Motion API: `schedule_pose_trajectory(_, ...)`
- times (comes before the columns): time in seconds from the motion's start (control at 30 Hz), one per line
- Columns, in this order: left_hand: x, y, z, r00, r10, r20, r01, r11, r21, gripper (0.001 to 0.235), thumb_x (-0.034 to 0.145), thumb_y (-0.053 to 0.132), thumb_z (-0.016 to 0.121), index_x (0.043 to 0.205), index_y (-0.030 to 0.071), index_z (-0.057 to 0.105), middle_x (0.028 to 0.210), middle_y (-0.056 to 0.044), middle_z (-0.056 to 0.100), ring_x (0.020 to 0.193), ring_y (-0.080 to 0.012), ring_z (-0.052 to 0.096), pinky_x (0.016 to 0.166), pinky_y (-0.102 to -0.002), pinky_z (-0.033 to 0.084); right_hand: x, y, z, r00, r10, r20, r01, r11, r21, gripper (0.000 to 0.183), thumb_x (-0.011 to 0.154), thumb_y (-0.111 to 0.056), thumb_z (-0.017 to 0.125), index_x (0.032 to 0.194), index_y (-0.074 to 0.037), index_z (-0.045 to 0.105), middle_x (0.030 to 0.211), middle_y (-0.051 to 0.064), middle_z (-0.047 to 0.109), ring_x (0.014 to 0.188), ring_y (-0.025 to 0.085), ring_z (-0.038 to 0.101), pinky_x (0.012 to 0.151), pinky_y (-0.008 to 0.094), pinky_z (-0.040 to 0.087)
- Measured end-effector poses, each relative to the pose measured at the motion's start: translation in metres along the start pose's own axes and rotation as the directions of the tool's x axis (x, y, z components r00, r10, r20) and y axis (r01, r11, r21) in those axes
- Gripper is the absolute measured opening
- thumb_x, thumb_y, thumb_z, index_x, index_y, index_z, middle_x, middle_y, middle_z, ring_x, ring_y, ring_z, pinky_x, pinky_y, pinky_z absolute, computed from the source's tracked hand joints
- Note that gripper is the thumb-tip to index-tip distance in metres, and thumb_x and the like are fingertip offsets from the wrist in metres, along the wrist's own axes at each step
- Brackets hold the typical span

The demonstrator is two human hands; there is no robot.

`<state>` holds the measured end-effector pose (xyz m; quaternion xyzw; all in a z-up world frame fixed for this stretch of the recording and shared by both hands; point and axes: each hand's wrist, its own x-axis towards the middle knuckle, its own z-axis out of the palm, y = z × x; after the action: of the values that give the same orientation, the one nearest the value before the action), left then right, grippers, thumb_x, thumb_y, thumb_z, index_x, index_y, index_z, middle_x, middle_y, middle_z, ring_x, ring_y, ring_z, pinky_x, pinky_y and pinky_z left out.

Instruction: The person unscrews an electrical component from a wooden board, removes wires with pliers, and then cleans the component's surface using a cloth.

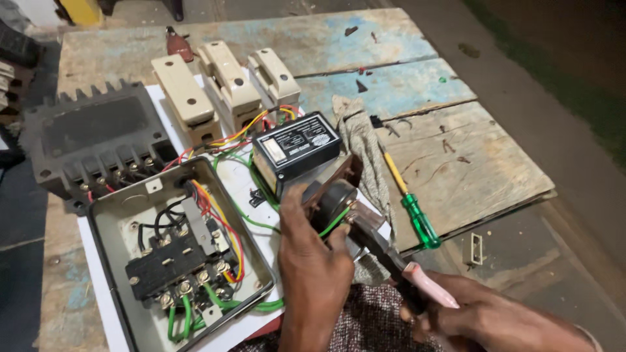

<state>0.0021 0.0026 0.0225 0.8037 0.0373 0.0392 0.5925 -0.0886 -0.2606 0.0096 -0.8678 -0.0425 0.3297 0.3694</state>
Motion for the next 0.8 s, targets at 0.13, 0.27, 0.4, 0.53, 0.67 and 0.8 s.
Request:
schedule_pose_trajectory(0.13, 0.001, 0.013, -0.002, 0.940, -0.319, 0.118, 0.329, 0.941, -0.083, 0.081, 0.087, 0.007, 0.067, 0.156, 0.017, 0.026, 0.121, -0.019, 0.066, 0.094, -0.0349, 0.078, 0.080, -0.043, 0.060, -0.009, 0.038, -0.009, 0.952, 0.296, 0.081, -0.296, 0.819, 0.491, 0.072, 0.089, -0.009, 0.066, 0.156, -0.013, 0.040, 0.127, 0.015, 0.060, 0.109, 0.027, 0.056, 0.098, 0.040, 0.045)
schedule_pose_trajectory(0.27, -0.002, 0.007, 0.000, 0.995, -0.093, -0.037, 0.084, 0.975, -0.204, 0.071, 0.078, -0.003, 0.072, 0.139, 0.010, 0.037, 0.112, -0.021, 0.072, 0.096, -0.0285, 0.078, 0.085, -0.038, 0.057, -0.010, 0.028, -0.042, 0.835, 0.543, -0.087, -0.435, 0.749, 0.500, 0.061, 0.093, -0.027, 0.064, 0.150, -0.014, 0.045, 0.112, 0.016, 0.064, 0.098, 0.028, 0.064, 0.090, 0.043, 0.052)
schedule_pose_trajectory(0.4, -0.002, -0.005, 0.008, 0.995, -0.091, -0.037, 0.061, 0.867, -0.495, 0.065, 0.076, -0.009, 0.066, 0.132, 0.010, 0.040, 0.111, -0.018, 0.069, 0.095, -0.0217, 0.074, 0.080, -0.034, 0.060, 0.027, 0.010, -0.089, 0.744, 0.408, -0.530, -0.414, 0.903, 0.115, 0.068, 0.092, -0.043, 0.064, 0.151, -0.013, 0.049, 0.110, 0.015, 0.068, 0.101, 0.031, 0.065, 0.087, 0.049, 0.057)
schedule_pose_trajectory(0.53, 0.001, -0.019, 0.012, 0.992, 0.027, -0.121, -0.097, 0.778, -0.621, 0.070, 0.072, -0.014, 0.072, 0.130, 0.006, 0.040, 0.114, -0.017, 0.061, 0.103, -0.0204, 0.066, 0.090, -0.034, 0.056, 0.057, 0.009, -0.111, 0.642, 0.392, -0.659, -0.645, 0.740, -0.189, 0.077, 0.086, -0.044, 0.066, 0.157, -0.022, 0.048, 0.116, 0.016, 0.072, 0.101, 0.032, 0.071, 0.086, 0.047, 0.060)
schedule_pose_trajectory(0.67, 0.007, -0.026, 0.016, 0.994, 0.028, -0.108, -0.101, 0.651, -0.753, 0.070, 0.070, -0.016, 0.072, 0.128, 0.005, 0.038, 0.112, -0.017, 0.062, 0.101, -0.0225, 0.066, 0.089, -0.037, 0.059, 0.076, 0.009, -0.117, 0.648, 0.252, -0.719, -0.581, 0.774, -0.252, 0.074, 0.083, -0.047, 0.062, 0.153, -0.024, 0.050, 0.122, 0.021, 0.061, 0.104, 0.034, 0.066, 0.089, 0.049, 0.057)
schedule_pose_trajectory(0.8, 0.005, -0.029, 0.017, 0.997, -0.004, -0.078, -0.062, 0.556, -0.829, 0.072, 0.069, -0.013, 0.073, 0.129, 0.006, 0.038, 0.112, -0.017, 0.061, 0.100, -0.0245, 0.067, 0.085, -0.042, 0.060, 0.081, -0.009, -0.108, 0.678, 0.190, -0.710, -0.558, 0.762, -0.329, 0.063, 0.090, -0.052, 0.051, 0.146, -0.024, 0.054, 0.123, 0.016, 0.060, 0.098, 0.030, 0.061, 0.078, 0.047, 0.062)
